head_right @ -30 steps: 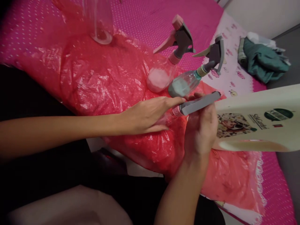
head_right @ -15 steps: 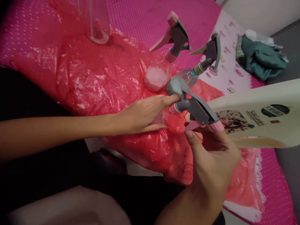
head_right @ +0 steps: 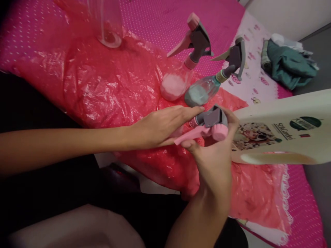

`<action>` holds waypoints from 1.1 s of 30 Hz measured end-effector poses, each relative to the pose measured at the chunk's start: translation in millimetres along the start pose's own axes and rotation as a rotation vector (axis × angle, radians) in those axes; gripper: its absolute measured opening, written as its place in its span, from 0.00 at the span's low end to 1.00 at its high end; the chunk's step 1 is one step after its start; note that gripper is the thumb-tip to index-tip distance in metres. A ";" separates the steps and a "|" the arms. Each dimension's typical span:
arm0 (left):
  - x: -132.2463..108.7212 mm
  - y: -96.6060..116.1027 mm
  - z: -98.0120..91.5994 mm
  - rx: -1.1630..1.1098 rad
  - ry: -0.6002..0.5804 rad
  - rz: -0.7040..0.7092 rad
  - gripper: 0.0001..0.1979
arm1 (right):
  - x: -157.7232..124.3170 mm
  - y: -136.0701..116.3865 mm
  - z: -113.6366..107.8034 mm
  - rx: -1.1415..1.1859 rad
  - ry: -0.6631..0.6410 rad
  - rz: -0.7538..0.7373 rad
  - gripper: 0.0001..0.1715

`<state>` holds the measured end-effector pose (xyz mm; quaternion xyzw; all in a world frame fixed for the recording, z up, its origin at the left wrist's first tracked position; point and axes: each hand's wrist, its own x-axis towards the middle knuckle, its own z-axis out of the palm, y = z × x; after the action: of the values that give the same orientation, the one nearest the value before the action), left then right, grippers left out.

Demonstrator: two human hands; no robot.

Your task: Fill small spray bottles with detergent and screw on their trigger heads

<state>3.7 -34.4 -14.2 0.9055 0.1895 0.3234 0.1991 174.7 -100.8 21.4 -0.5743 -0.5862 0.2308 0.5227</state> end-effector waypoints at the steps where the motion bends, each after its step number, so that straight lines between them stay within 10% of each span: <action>1: 0.8 1.8 -0.2 0.005 -0.010 -0.016 0.28 | 0.9 -0.5 5.5 0.032 -0.020 -0.026 0.57; 12: 2.3 -3.2 -1.2 0.133 -0.094 -0.072 0.34 | 13.1 -2.0 33.0 -0.167 0.311 -0.106 0.32; 20: -6.0 -11.6 4.8 0.056 0.062 0.023 0.39 | 8.0 -12.0 10.1 0.073 0.046 -0.119 0.21; 33: -5.4 -13.3 8.8 0.066 0.057 0.015 0.37 | 9.3 1.0 24.0 0.248 0.151 -0.152 0.24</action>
<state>2.8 -27.7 -29.7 0.9033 0.1989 0.3443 0.1613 156.0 -84.2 15.4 -0.4750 -0.5541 0.2175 0.6481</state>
